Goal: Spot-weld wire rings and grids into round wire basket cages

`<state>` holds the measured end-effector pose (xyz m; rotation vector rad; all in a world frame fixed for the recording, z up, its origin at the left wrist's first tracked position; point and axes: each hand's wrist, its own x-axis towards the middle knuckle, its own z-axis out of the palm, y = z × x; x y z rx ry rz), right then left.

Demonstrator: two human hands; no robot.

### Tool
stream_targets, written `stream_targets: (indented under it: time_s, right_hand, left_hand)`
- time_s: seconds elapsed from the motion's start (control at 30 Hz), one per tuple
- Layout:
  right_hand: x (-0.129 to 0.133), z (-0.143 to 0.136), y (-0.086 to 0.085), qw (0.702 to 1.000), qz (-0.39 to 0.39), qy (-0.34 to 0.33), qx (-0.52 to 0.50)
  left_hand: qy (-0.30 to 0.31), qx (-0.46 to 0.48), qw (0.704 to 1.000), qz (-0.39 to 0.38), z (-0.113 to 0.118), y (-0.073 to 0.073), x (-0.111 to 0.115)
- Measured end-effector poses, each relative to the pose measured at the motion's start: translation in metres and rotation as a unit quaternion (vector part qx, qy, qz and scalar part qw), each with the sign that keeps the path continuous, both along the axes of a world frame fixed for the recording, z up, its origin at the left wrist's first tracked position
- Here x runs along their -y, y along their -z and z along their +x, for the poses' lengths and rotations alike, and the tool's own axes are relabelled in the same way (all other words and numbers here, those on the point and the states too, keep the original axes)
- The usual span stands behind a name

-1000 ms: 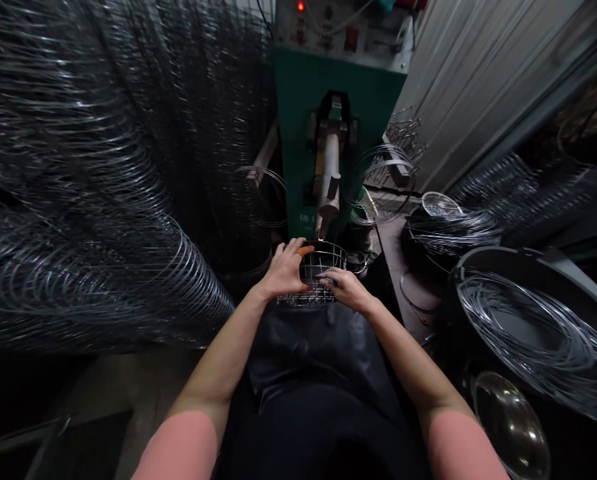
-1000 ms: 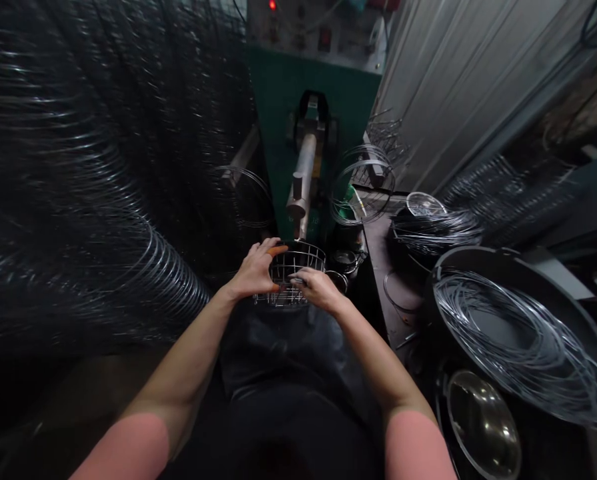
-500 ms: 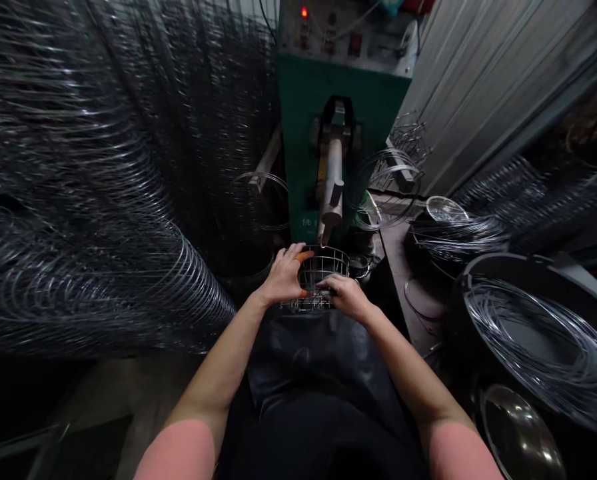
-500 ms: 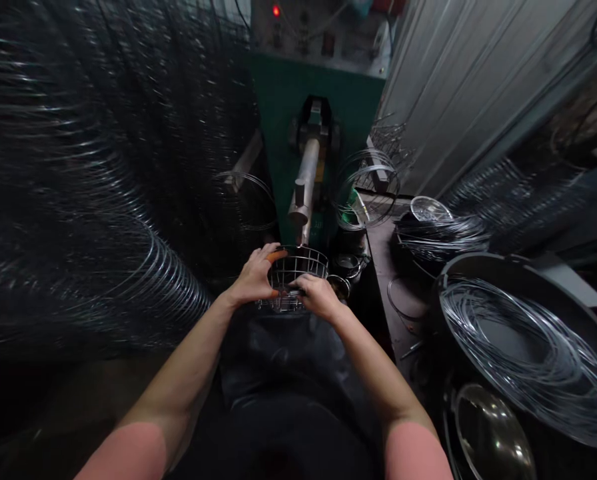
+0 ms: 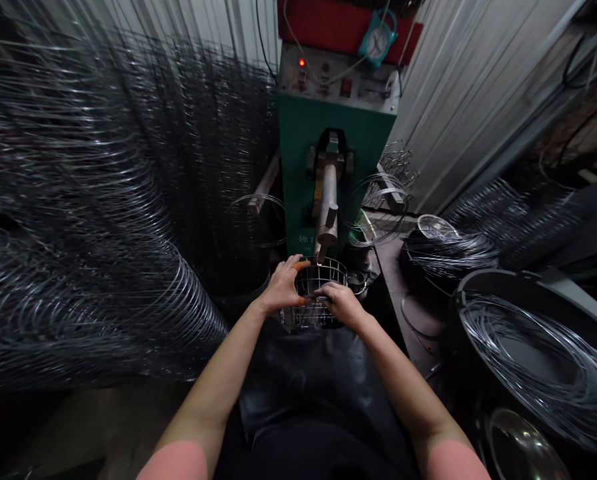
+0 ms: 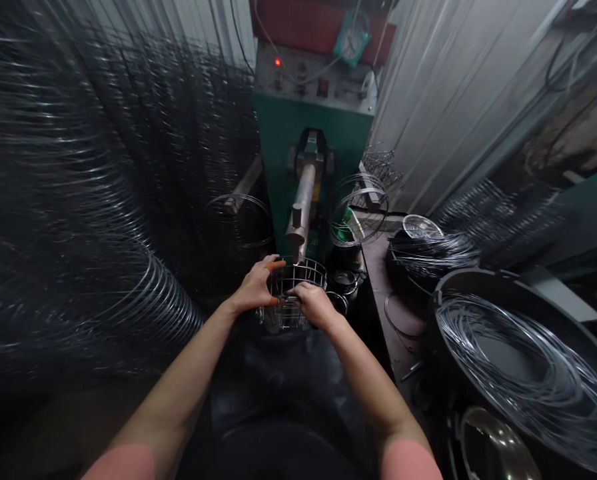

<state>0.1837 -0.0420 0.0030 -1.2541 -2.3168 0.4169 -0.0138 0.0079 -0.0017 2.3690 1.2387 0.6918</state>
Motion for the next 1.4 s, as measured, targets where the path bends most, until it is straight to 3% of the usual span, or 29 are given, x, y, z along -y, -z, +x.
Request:
stream_targets:
  time_s: [0.3, 0.57, 0.63, 0.73, 0.83, 0.9, 0.97, 1.03, 1.1, 1.27, 1.37, 1.4]
  right_hand:
    - [-0.002, 0.002, 0.0, 1.0, 0.006, 0.012, -0.013]
    - [-0.017, -0.008, -0.012, 0.993, -0.025, 0.111, 0.043]
    - [-0.015, -0.008, -0.012, 0.991, -0.016, 0.134, 0.006]
    - [0.003, -0.002, -0.002, 0.974, -0.001, 0.182, -0.134]
    - [0.033, 0.007, 0.019, 0.912, -0.09, 0.243, -0.318]
    - [0.053, 0.015, 0.035, 0.834, -0.212, 0.278, -0.427]
    - [0.071, 0.021, 0.05, 0.736, -0.318, 0.297, -0.518]
    - [0.085, 0.026, 0.06, 0.652, -0.373, 0.311, -0.582]
    - [0.095, 0.03, 0.065, 0.6, -0.395, 0.326, -0.615]
    - [0.102, 0.033, 0.07, 0.531, -0.433, 0.341, -0.644]
    - [0.102, 0.035, 0.074, 0.515, -0.428, 0.358, -0.65]
    - [0.101, 0.036, 0.075, 0.525, -0.423, 0.352, -0.649]
  left_hand:
    - [-0.008, 0.0, 1.0, -0.001, 0.004, -0.002, -0.003]
    - [-0.053, -0.003, 0.999, 0.003, 0.01, -0.003, -0.023]
    - [-0.055, -0.014, 0.998, 0.012, 0.011, -0.005, -0.024]
    - [-0.073, -0.029, 0.997, 0.016, 0.013, -0.007, -0.017]
    - [-0.084, -0.033, 0.996, 0.012, 0.015, -0.008, -0.009]
    - [-0.094, -0.028, 0.995, 0.006, 0.016, -0.008, -0.008]
    - [-0.109, -0.016, 0.994, -0.002, 0.017, -0.01, -0.012]
    - [-0.126, 0.003, 0.992, -0.01, 0.018, -0.011, -0.018]
    - [-0.143, 0.021, 0.989, -0.015, 0.018, -0.012, -0.025]
    - [-0.174, 0.029, 0.984, 0.004, 0.018, -0.011, -0.035]
    - [-0.178, 0.02, 0.984, 0.009, 0.02, -0.011, -0.037]
    - [-0.177, 0.017, 0.984, 0.006, 0.021, -0.012, -0.038]
